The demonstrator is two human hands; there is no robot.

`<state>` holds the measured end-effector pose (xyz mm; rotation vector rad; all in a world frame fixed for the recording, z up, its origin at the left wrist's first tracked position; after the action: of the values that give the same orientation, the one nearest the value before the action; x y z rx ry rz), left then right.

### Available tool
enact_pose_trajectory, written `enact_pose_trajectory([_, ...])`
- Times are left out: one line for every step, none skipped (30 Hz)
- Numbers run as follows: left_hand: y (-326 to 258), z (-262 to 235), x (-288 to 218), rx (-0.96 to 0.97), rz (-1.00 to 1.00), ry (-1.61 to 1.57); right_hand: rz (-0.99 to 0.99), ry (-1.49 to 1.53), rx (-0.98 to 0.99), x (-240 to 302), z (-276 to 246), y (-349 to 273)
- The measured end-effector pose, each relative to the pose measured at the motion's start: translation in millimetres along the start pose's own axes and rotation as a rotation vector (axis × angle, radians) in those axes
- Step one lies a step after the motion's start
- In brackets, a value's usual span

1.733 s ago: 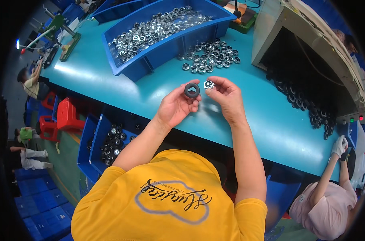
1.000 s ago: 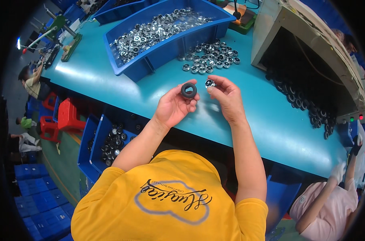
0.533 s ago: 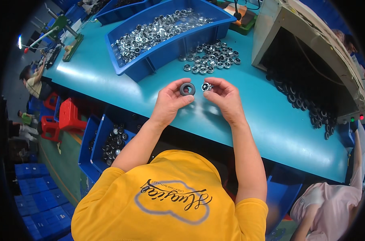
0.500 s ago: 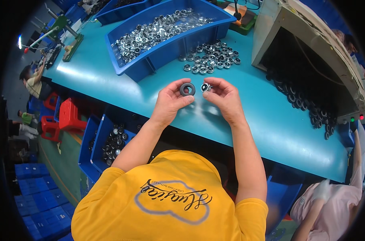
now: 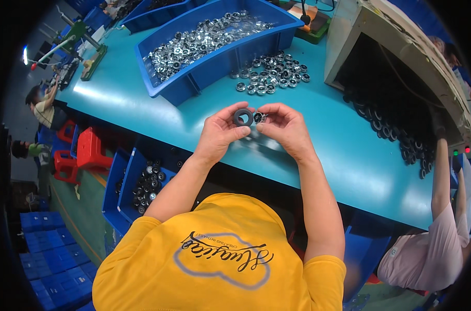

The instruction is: Assembling metal components into rubber housings by hand in a factory setting.

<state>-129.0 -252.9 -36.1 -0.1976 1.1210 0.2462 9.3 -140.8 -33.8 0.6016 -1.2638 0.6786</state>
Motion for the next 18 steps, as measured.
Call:
enact_pose_trajectory([0.0, -0.5, 0.4, 0.005, -0.005, 0.002, -0.001, -0.006, 0.002, 0.4, 0.4, -0.2])
enact_pose_trajectory([0.3, -1.6, 1.2, 0.010, -0.009, 0.004, -0.002, -0.012, 0.005, 1.2, 0.8, -0.4])
enact_pose_trajectory([0.5, -2.7, 2.2, 0.015, -0.014, 0.006, -0.002, -0.018, 0.008, 1.8, 1.2, -0.5])
enact_pose_trajectory([0.6, -3.5, 3.3, 0.024, -0.016, 0.000, -0.003, -0.010, 0.011, 2.0, 1.6, -0.6])
enact_pose_trajectory([0.8, -4.4, 4.6, 0.035, -0.017, -0.005, -0.003, -0.002, 0.015, 2.0, 1.9, -0.6])
enact_pose_trajectory([0.9, -4.9, 5.3, 0.045, -0.019, -0.011, -0.004, 0.006, 0.019, 2.1, 2.3, -0.5])
enact_pose_trajectory([0.9, -4.4, 4.6, 0.064, -0.010, -0.023, -0.006, 0.004, 0.016, 2.5, 2.2, -0.5])
enact_pose_trajectory([0.7, -3.9, 4.2, 0.084, -0.001, -0.036, -0.007, 0.001, 0.013, 2.7, 2.1, -0.7])
enact_pose_trajectory([0.5, -3.4, 3.8, 0.103, 0.007, -0.049, -0.009, -0.001, 0.010, 2.8, 1.8, -0.8])
enact_pose_trajectory([0.5, -3.5, 3.5, 0.113, 0.014, -0.046, -0.009, -0.001, 0.008, 2.1, 1.2, -0.6])
enact_pose_trajectory([0.6, -3.5, 2.9, 0.123, 0.022, -0.043, -0.010, -0.002, 0.005, 1.3, 0.2, -0.2])
enact_pose_trajectory([0.5, -3.3, 2.1, 0.133, 0.029, -0.040, -0.011, -0.002, 0.003, 1.0, -0.5, 0.1])
enact_pose_trajectory([0.0, -3.3, 1.4, 0.135, 0.023, -0.040, -0.010, -0.005, 0.002, 1.3, -0.6, 0.0])
enact_pose_trajectory([-0.6, -3.3, 0.5, 0.137, 0.016, -0.039, -0.010, -0.008, 0.002, 1.2, -0.6, -0.1])
enact_pose_trajectory([-1.0, -3.2, 0.1, 0.140, 0.009, -0.038, -0.010, -0.010, 0.002, 1.2, -0.5, -0.1])
enact_pose_trajectory([-1.0, -3.5, 0.1, 0.139, 0.015, -0.027, -0.009, -0.005, 0.002, 1.3, -0.4, -0.2])
enact_pose_trajectory([-0.9, -4.1, 0.5, 0.138, 0.022, -0.017, -0.008, 0.000, 0.003, 1.5, -0.2, -0.1])
enact_pose_trajectory([-0.8, -4.5, 0.7, 0.137, 0.028, -0.007, -0.007, 0.004, 0.003, 1.8, 0.0, -0.2])
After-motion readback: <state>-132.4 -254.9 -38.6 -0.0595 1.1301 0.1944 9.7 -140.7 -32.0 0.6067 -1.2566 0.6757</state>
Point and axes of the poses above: each hand's wrist, its own y-axis towards the middle knuckle, its own z-axis out of the palm, x = y × z, the point moved 6 cm from there along y, towards the middle knuckle, and after that the axes turned 3 degrees about -z, right-handed, at the moved point
